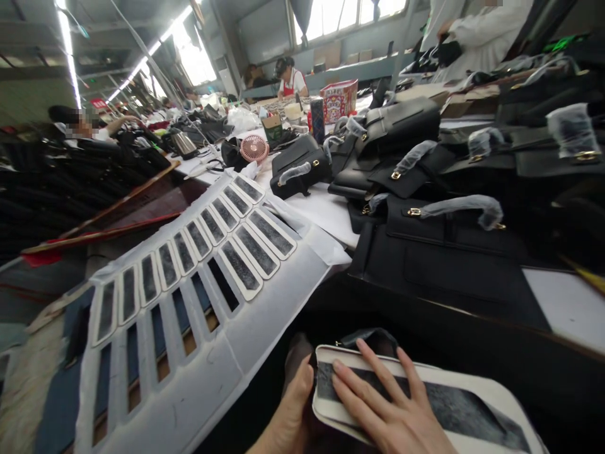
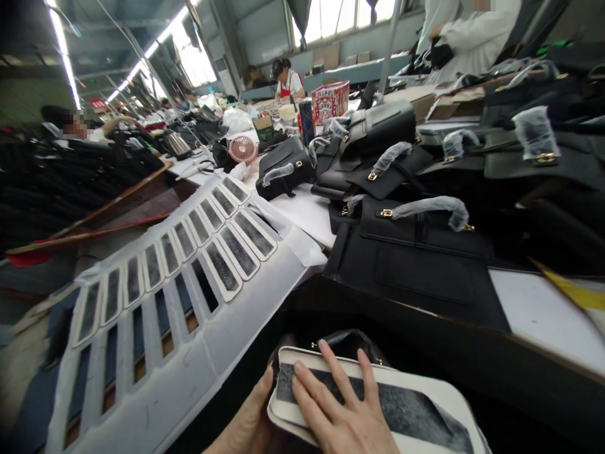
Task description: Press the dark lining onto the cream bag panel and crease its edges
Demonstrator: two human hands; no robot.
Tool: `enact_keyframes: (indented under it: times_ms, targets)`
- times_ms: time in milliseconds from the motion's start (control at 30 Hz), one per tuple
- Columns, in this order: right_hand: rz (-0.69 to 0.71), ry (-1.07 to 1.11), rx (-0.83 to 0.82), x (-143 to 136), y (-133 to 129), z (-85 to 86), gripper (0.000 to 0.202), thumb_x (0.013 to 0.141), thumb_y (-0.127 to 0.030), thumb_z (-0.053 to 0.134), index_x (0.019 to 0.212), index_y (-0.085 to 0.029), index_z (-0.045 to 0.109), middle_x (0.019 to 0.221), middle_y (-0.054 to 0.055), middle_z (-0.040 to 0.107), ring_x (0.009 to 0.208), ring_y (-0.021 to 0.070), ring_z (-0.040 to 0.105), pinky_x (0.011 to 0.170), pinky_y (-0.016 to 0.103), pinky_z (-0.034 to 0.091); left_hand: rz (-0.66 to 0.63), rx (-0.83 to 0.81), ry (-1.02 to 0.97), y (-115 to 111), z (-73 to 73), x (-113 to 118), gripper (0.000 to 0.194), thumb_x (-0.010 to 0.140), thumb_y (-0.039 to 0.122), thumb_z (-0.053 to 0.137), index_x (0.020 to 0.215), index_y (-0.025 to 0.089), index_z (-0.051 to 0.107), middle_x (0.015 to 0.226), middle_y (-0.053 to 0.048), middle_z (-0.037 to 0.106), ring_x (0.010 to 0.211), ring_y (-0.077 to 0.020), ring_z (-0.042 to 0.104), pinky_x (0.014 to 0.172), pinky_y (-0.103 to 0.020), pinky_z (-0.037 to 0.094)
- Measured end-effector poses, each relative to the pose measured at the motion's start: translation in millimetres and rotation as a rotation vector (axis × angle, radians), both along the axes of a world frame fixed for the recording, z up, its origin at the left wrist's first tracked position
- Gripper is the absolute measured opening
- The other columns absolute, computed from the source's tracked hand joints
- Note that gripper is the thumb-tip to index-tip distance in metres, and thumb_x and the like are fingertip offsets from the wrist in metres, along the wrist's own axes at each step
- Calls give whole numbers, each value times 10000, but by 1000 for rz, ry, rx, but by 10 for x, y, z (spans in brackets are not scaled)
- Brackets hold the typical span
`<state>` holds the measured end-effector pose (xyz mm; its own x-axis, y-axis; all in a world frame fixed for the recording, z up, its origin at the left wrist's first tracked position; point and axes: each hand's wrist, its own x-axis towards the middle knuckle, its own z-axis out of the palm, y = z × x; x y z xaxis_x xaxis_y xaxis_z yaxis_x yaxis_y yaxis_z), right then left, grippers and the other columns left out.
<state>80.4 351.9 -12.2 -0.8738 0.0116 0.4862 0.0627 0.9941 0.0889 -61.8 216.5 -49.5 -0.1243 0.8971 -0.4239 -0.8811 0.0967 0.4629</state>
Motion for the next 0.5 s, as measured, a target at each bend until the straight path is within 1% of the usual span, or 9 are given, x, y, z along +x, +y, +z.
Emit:
enact_keyframes:
  times_ms: [67,133,233,300,367,400,433,500]
  targets:
    - [-1,4,21,4,-12,43,433,852,-495,594,1199,-245,661,1330,-42,630,1168,359,491,1031,545,216,-47,22,-57,-36,30,0,713,834,608,579,1374,145,530,1334,-163,600,1367,-345,422,1147,-481,303]
    - [6,-10,41,12,-19,84,477,829,-531,621,1198,-231,657,1321,-38,637,1150,360,515,990,526,265,-61,12,-37,-61,50,-25,644,851,546,586,1373,172,532,1343,-155,597,1340,-349,458,1128,-504,322]
    - [21,-57,30,26,-17,101,512,818,-539,637,1215,-217,647,1337,-44,623,1132,375,556,945,535,344,-38,-65,116,-64,40,-95,562,851,447,625,1346,191,552,1310,-149,624,1260,-345,543,1102,-509,349]
    - [29,-106,-42,34,-9,68,529,827,-506,642,1269,-216,615,1358,-31,600,1145,389,572,939,561,395,-17,-138,247,-51,3,-145,560,815,421,683,1309,177,582,1286,-146,641,1237,-335,564,1106,-481,349]
    - [36,-180,-185,40,-1,18,538,854,-442,633,1345,-237,554,1381,-6,576,1214,400,548,976,602,411,33,-203,386,-35,-45,-176,574,768,424,732,1270,175,612,1292,-131,644,1261,-322,543,1126,-445,332]
    - [42,-227,-290,42,4,-3,542,871,-428,618,1376,-255,521,1392,6,565,1266,405,510,1006,631,398,64,-231,453,-25,-66,-182,577,744,438,747,1247,181,628,1291,-120,647,1274,-325,529,1128,-438,332]
    - [42,-278,-415,43,10,-13,527,893,-426,596,1390,-277,502,1400,10,557,1319,409,455,1037,663,366,91,-261,515,-14,-81,-181,571,724,458,755,1215,189,647,1274,-109,660,1279,-332,522,1123,-439,345]
    - [39,-369,-702,42,34,6,440,935,-435,542,1361,-326,525,1400,-12,561,1399,411,315,1079,732,248,113,-323,620,17,-92,-168,543,689,510,757,1130,201,681,1198,-89,700,1255,-359,537,1087,-461,397]
